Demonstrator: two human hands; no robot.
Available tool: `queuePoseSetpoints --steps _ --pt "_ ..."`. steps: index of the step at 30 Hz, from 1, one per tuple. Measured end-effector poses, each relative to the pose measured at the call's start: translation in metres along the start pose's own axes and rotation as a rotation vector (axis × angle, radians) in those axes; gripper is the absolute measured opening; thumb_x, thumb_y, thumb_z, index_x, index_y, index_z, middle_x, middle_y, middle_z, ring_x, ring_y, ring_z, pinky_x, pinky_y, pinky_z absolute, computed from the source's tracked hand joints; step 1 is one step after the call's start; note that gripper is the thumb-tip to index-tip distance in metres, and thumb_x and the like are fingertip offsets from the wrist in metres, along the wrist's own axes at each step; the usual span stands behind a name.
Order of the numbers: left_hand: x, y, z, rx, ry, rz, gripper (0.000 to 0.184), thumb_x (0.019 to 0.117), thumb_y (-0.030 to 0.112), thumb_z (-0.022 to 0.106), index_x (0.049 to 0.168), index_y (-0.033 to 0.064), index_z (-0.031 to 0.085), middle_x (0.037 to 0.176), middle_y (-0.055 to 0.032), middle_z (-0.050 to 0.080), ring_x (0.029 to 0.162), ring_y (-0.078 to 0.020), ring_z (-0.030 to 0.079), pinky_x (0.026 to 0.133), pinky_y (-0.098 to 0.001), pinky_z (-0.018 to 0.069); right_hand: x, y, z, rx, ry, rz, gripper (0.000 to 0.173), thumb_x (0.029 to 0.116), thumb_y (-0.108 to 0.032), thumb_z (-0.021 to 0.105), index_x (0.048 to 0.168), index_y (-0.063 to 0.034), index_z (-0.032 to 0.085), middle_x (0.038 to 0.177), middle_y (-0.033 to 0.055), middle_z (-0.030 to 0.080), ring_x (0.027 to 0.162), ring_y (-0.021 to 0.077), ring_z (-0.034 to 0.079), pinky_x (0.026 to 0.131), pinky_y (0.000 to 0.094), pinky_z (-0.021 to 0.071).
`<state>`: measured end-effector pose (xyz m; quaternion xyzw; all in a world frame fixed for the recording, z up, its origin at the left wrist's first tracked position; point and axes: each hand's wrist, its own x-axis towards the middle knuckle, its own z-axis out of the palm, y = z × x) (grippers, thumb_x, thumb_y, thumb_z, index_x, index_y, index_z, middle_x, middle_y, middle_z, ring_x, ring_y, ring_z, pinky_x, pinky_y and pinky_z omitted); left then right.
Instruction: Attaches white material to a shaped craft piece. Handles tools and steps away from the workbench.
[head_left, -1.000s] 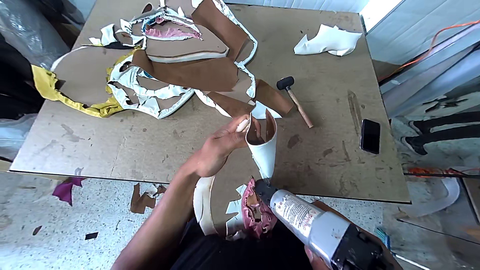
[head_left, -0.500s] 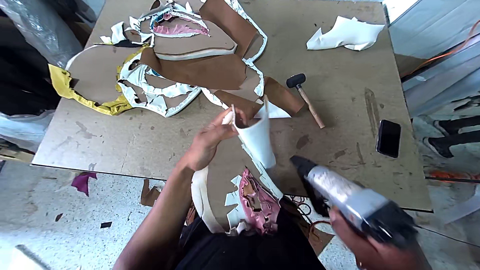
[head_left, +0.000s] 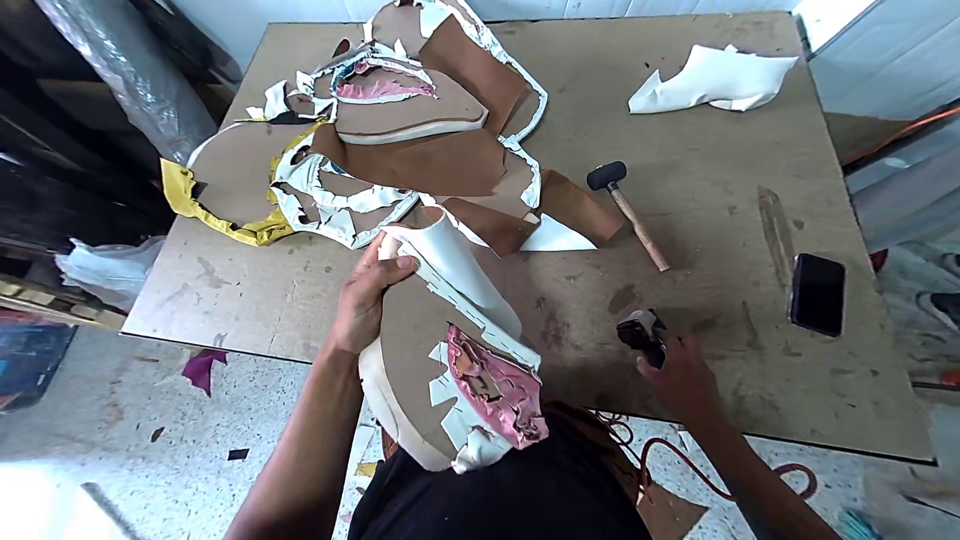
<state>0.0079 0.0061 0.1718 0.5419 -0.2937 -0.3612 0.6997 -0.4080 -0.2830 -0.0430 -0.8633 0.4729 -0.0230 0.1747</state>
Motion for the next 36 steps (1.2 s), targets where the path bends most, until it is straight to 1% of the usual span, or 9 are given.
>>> queuePoseSetpoints --steps 4,10,14,16,21,24,28,32,36 --pt "0.028 -0.044 -0.017 0.109 0.129 -0.046 0.037 0.1018 0.017 0.045 0.137 0.0126 0.054 0.112 -0.0001 0.07 0.097 -0.0076 0.069 0.085 -0.0297 0.0601 0.003 0.004 0.014 0.03 -0.025 0.02 0.071 0.0771 -0.022 0.087 0.14 -0.0053 0.058 0.137 0.0278 0.054 0.114 0.0472 0.061 0.087 0.0652 0.0547" --pt "0.057 -0.181 -0.052 0.042 0.168 -0.233 0.027 0.1041 0.021 0.055 0.127 0.0072 0.057 0.1 -0.0109 0.071 0.088 -0.0197 0.071 0.077 -0.0405 0.0621 -0.011 -0.003 0.018 0.058 -0.024 0.057 0.075 0.0735 -0.014 0.087 0.142 -0.0068 0.056 0.138 0.0241 0.052 0.111 0.0458 0.062 0.081 0.0657 0.0568" --pt "0.065 -0.246 -0.064 0.046 0.16 -0.297 0.026 0.1047 0.025 0.056 0.123 0.006 0.055 0.101 -0.0134 0.071 0.09 -0.0229 0.071 0.079 -0.0435 0.0617 -0.023 -0.02 -0.013 0.11 -0.068 0.157 0.054 0.082 -0.017 0.082 0.129 0.0011 0.062 0.126 0.0285 0.058 0.107 0.0481 0.062 0.086 0.0698 0.0527" --pt "0.069 -0.259 -0.066 0.136 0.146 -0.299 0.031 0.1044 0.027 0.058 0.128 0.0067 0.057 0.104 -0.0134 0.072 0.093 -0.0232 0.072 0.081 -0.0444 0.0621 -0.032 -0.025 -0.031 0.174 -0.078 0.252 0.037 0.0875 -0.023 0.077 0.11 0.0041 0.065 0.108 0.0271 0.063 0.091 0.0453 0.065 0.077 0.0695 0.0525" --pt "0.071 -0.255 -0.069 0.668 0.154 -0.225 0.045 0.0964 0.039 0.07 0.136 0.0213 0.058 0.1 -0.0086 0.071 0.084 -0.0214 0.071 0.076 -0.0482 0.0606 -0.083 -0.049 -0.07 0.662 0.036 0.384 0.024 0.0927 -0.019 0.068 0.112 -0.0051 0.063 0.075 0.0117 0.067 0.057 0.0269 0.065 0.054 0.0479 0.0594" --pt "0.062 -0.221 -0.067 0.951 0.223 -0.112 0.052 0.093 0.04 0.07 0.139 0.0182 0.057 0.133 -0.0143 0.06 0.118 -0.0303 0.062 0.097 -0.0563 0.0533 -0.112 -0.075 -0.101 0.912 0.218 0.304 0.02 0.0929 -0.013 0.065 0.111 -0.0061 0.064 0.074 0.0098 0.066 0.056 0.0247 0.064 0.051 0.0421 0.0589" --pt "0.012 -0.155 0.021 0.697 0.057 0.232 0.059 0.0918 0.031 0.075 0.14 0.0053 0.055 0.144 -0.0136 0.056 0.133 -0.0244 0.055 0.109 -0.0468 0.0499 -0.133 -0.103 -0.146 1.354 0.381 0.101 0.017 0.1001 -0.018 0.049 0.112 -0.0128 0.059 0.075 0.0037 0.065 0.054 0.0172 0.062 0.049 0.0338 0.057" --pt "-0.055 -0.102 0.169 0.37 -0.534 0.433 0.098 0.083 0.046 0.083 0.156 -0.0006 0.037 0.159 -0.0132 0.044 0.146 -0.0239 0.044 0.122 -0.0448 0.04 -0.138 -0.13 -0.185 1.649 0.383 -0.186 0.038 0.0991 -0.025 0.048 0.134 -0.0124 0.054 0.119 0.0046 0.064 0.058 0.0112 0.059 0.046 0.0246 0.0527" --pt "-0.069 -0.095 0.255 0.144 -0.487 0.738 0.073 0.086 0.017 0.084 0.143 -0.0137 0.049 0.147 -0.0294 0.052 0.139 -0.0355 0.052 0.118 -0.0461 0.0459 -0.149 -0.126 -0.211 1.719 0.425 -0.323 0.039 0.0984 -0.021 0.049 0.136 -0.0098 0.051 0.12 0.008 0.062 0.058 0.0133 0.058 0.045 0.0251 0.0516"
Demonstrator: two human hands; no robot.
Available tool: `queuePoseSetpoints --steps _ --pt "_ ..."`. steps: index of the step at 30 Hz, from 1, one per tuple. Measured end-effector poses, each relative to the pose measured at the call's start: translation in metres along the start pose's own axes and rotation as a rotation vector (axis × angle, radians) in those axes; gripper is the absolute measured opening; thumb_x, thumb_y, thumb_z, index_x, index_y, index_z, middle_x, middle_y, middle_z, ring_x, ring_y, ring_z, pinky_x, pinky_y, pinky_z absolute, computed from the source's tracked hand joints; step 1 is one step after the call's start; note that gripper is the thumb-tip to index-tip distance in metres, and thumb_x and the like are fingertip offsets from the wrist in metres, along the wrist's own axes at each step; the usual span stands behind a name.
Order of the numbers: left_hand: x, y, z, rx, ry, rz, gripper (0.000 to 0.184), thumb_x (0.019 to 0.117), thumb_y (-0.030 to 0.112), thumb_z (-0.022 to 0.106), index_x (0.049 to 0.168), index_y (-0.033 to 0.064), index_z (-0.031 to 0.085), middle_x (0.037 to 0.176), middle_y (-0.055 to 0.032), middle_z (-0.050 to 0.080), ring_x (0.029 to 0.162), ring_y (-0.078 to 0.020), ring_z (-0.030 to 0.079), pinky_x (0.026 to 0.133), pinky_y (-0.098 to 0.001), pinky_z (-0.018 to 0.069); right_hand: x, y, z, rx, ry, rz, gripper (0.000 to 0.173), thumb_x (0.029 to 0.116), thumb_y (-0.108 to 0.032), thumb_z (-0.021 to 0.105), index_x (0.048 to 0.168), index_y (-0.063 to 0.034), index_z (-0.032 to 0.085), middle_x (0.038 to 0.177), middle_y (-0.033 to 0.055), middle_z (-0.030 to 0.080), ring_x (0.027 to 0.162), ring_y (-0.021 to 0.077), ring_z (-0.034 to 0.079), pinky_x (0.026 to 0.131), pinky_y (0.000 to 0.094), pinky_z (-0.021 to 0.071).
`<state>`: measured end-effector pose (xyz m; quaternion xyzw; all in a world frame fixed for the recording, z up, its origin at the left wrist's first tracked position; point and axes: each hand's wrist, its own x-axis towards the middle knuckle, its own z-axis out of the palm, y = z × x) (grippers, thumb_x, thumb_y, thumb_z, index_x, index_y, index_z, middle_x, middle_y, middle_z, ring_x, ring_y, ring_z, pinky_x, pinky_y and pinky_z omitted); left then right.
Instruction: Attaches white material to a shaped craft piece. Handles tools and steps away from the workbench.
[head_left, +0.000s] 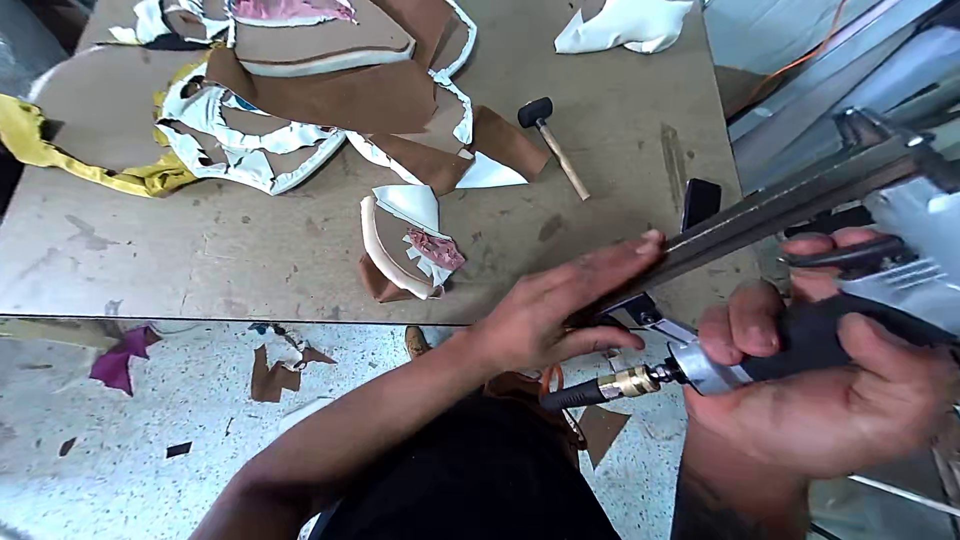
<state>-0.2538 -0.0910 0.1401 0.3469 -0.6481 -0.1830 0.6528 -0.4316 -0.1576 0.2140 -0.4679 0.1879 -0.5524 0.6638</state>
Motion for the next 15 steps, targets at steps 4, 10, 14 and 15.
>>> queuePoseSetpoints --steps 4,10,14,15 --pt "0.007 -0.016 0.053 0.096 0.124 0.106 0.069 0.0848 0.02 0.086 0.137 -0.0144 0.055 0.138 -0.0329 0.059 0.125 -0.0375 0.064 0.108 -0.0469 0.0555 -0.002 -0.017 -0.035 0.07 0.02 -0.037 0.041 0.0984 -0.017 0.047 0.139 -0.0072 0.047 0.121 0.0105 0.061 0.057 0.0138 0.057 0.044 0.0247 0.0512" --pt "-0.006 -0.037 0.128 0.146 0.245 -0.006 0.076 0.0738 0.021 0.094 0.131 -0.0138 0.059 0.126 -0.0275 0.068 0.118 -0.0384 0.068 0.102 -0.0518 0.0599 0.001 -0.031 -0.117 0.099 0.055 -0.107 0.04 0.1005 -0.016 0.044 0.14 -0.0067 0.043 0.127 0.0131 0.057 0.056 0.0144 0.055 0.043 0.0247 0.0505" --pt "-0.03 -0.032 0.131 0.153 0.108 -0.245 0.058 0.0921 0.028 0.078 0.131 -0.0111 0.06 0.128 -0.0224 0.068 0.118 -0.0317 0.068 0.101 -0.0475 0.06 0.004 -0.041 -0.167 0.211 0.053 -0.116 0.044 0.0972 -0.019 0.053 0.139 -0.0067 0.047 0.112 0.0094 0.062 0.057 0.0145 0.057 0.045 0.0258 0.0527" --pt "-0.039 -0.029 0.129 0.162 0.085 -0.312 0.055 0.0964 0.031 0.072 0.132 -0.0098 0.06 0.129 -0.0209 0.068 0.118 -0.0305 0.069 0.1 -0.0472 0.0605 0.005 -0.044 -0.182 0.231 0.057 -0.134 0.045 0.0972 -0.02 0.053 0.139 -0.0058 0.047 0.109 0.009 0.063 0.057 0.0142 0.057 0.045 0.0257 0.0528"
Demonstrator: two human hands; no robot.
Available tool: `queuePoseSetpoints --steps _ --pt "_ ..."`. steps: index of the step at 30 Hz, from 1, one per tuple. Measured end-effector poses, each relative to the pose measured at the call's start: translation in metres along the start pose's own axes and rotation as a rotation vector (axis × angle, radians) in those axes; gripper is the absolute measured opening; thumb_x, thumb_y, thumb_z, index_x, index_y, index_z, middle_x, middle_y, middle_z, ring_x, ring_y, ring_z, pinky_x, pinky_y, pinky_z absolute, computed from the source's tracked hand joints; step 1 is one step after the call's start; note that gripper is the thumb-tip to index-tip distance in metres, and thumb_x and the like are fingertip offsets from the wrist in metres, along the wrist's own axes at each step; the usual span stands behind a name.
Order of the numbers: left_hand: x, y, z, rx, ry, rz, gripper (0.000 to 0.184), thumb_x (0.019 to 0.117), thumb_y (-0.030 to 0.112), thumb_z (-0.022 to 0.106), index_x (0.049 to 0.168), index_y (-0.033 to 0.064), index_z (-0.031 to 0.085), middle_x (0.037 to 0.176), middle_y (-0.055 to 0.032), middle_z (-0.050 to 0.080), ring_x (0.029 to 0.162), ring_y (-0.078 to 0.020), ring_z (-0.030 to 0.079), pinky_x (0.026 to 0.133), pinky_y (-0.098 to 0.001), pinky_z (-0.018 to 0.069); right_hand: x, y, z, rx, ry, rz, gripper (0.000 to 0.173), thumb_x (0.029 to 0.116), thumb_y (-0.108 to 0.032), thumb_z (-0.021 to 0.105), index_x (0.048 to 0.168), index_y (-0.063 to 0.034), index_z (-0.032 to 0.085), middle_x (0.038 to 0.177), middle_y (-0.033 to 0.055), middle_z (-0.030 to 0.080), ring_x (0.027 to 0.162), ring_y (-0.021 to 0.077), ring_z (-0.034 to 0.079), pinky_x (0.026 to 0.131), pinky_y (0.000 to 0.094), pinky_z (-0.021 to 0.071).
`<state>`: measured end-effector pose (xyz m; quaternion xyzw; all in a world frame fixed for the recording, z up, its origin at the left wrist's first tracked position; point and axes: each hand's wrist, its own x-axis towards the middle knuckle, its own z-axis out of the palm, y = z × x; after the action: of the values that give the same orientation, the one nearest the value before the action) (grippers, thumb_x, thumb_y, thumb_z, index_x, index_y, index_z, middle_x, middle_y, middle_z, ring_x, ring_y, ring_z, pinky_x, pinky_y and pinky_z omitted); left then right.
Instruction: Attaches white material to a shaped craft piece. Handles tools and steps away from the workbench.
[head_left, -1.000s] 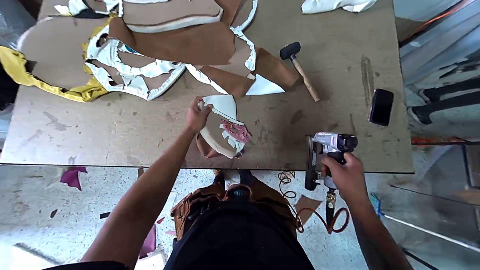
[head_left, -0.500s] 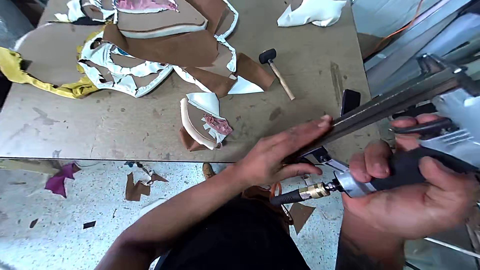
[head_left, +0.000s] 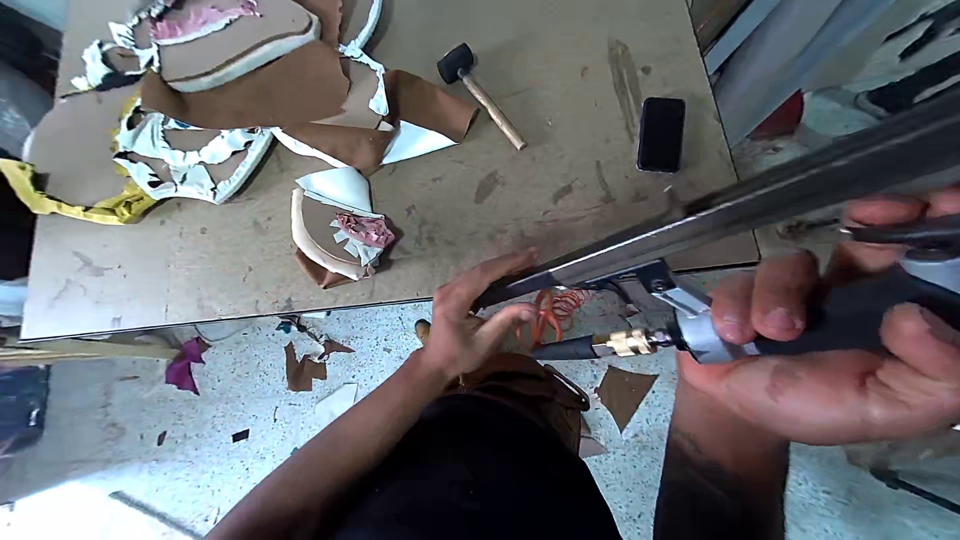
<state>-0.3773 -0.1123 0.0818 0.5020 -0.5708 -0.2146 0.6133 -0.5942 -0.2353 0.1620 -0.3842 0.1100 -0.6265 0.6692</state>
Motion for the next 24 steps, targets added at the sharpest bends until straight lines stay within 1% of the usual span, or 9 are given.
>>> queuePoseSetpoints --steps 5,7,8,9,11,13,16,21,24 --pt "-0.042 0.01 -0.016 0.068 -0.046 -0.411 0.057 0.1054 0.043 0.053 0.147 0.0043 0.048 0.142 -0.0107 0.061 0.124 -0.0264 0.064 0.104 -0.0473 0.0567 0.006 -0.022 -0.055 0.035 0.032 -0.13 0.046 0.0963 -0.027 0.054 0.135 -0.0018 0.048 0.093 0.0094 0.062 0.054 0.0166 0.056 0.045 0.0282 0.0521" --pt "-0.058 0.025 -0.022 0.112 -0.073 -0.672 0.035 0.1054 0.036 0.054 0.133 0.0135 0.059 0.122 -0.0018 0.068 0.107 -0.0184 0.068 0.091 -0.0416 0.0611 0.009 -0.029 -0.068 0.01 0.024 -0.173 0.048 0.0945 -0.033 0.061 0.129 -0.0002 0.053 0.079 0.0074 0.062 0.052 0.0178 0.056 0.045 0.0296 0.0515" --pt "-0.064 0.035 -0.023 0.123 -0.213 -0.776 0.027 0.1045 0.035 0.056 0.12 0.016 0.067 0.11 0.0003 0.071 0.096 -0.0156 0.07 0.085 -0.0401 0.062 0.011 -0.031 -0.071 -0.025 0.028 -0.195 0.047 0.0939 -0.036 0.063 0.125 -0.0008 0.055 0.074 0.0052 0.06 0.051 0.0168 0.055 0.044 0.0285 0.0505" --pt "-0.066 0.045 -0.022 0.108 -0.457 -0.847 0.032 0.1053 0.04 0.054 0.119 0.0173 0.071 0.111 0.0009 0.073 0.102 -0.014 0.07 0.093 -0.0411 0.0595 0.012 -0.032 -0.075 -0.052 0.03 -0.216 0.046 0.0936 -0.037 0.063 0.122 -0.0011 0.056 0.071 0.0044 0.06 0.05 0.0165 0.055 0.044 0.028 0.05" --pt "-0.066 0.053 -0.015 0.114 -0.905 -0.871 0.046 0.1069 0.052 0.045 0.135 0.0211 0.066 0.133 0.0009 0.067 0.127 -0.013 0.06 0.114 -0.0448 0.0457 0.014 -0.033 -0.082 -0.067 -0.001 -0.249 0.047 0.0934 -0.038 0.065 0.122 -0.0018 0.057 0.075 0.0058 0.062 0.05 0.0175 0.056 0.044 0.0293 0.05" --pt "-0.064 0.046 -0.009 0.149 -1.047 -0.872 0.056 0.1069 0.055 0.041 0.146 0.0184 0.056 0.149 -0.0033 0.056 0.141 -0.0177 0.049 0.12 -0.0486 0.0369 0.017 -0.034 -0.082 -0.087 -0.069 -0.254 0.045 0.0932 -0.043 0.066 0.119 -0.0068 0.061 0.07 0.0031 0.063 0.048 0.0159 0.056 0.043 0.0291 0.0494" --pt "-0.065 0.035 -0.006 0.116 -1.106 -0.86 0.056 0.1079 0.052 0.041 0.148 0.0141 0.054 0.153 -0.0065 0.052 0.144 -0.0209 0.047 0.122 -0.0505 0.0342 0.015 -0.04 -0.08 -0.065 -0.215 -0.187 0.044 0.0979 -0.05 0.059 0.114 -0.01 0.07 0.072 0.0002 0.069 0.056 0.0109 0.064 0.053 0.0269 0.0557" --pt "-0.079 0.025 -0.018 -0.067 -1.073 -0.851 0.05 0.1089 0.045 0.043 0.147 0.0151 0.056 0.154 -0.0051 0.051 0.145 -0.0183 0.045 0.123 -0.0461 0.0325 0.008 -0.044 -0.079 0.088 -0.292 -0.095 0.046 0.1004 -0.048 0.057 0.126 -0.0118 0.067 0.083 0.0014 0.074 0.066 0.0106 0.071 0.062 0.0262 0.0601" --pt "-0.081 0.016 -0.015 0.015 -1.098 -0.997 0.061 0.1069 0.055 0.041 0.151 0.0133 0.051 0.156 -0.0099 0.049 0.147 -0.0244 0.043 0.123 -0.0517 0.0307 0.014 -0.055 -0.085 0.053 -0.351 -0.05 0.049 0.0961 -0.048 0.063 0.13 -0.0128 0.064 0.092 0.0035 0.075 0.076 0.0164 0.073 0.075 0.0366 0.063"
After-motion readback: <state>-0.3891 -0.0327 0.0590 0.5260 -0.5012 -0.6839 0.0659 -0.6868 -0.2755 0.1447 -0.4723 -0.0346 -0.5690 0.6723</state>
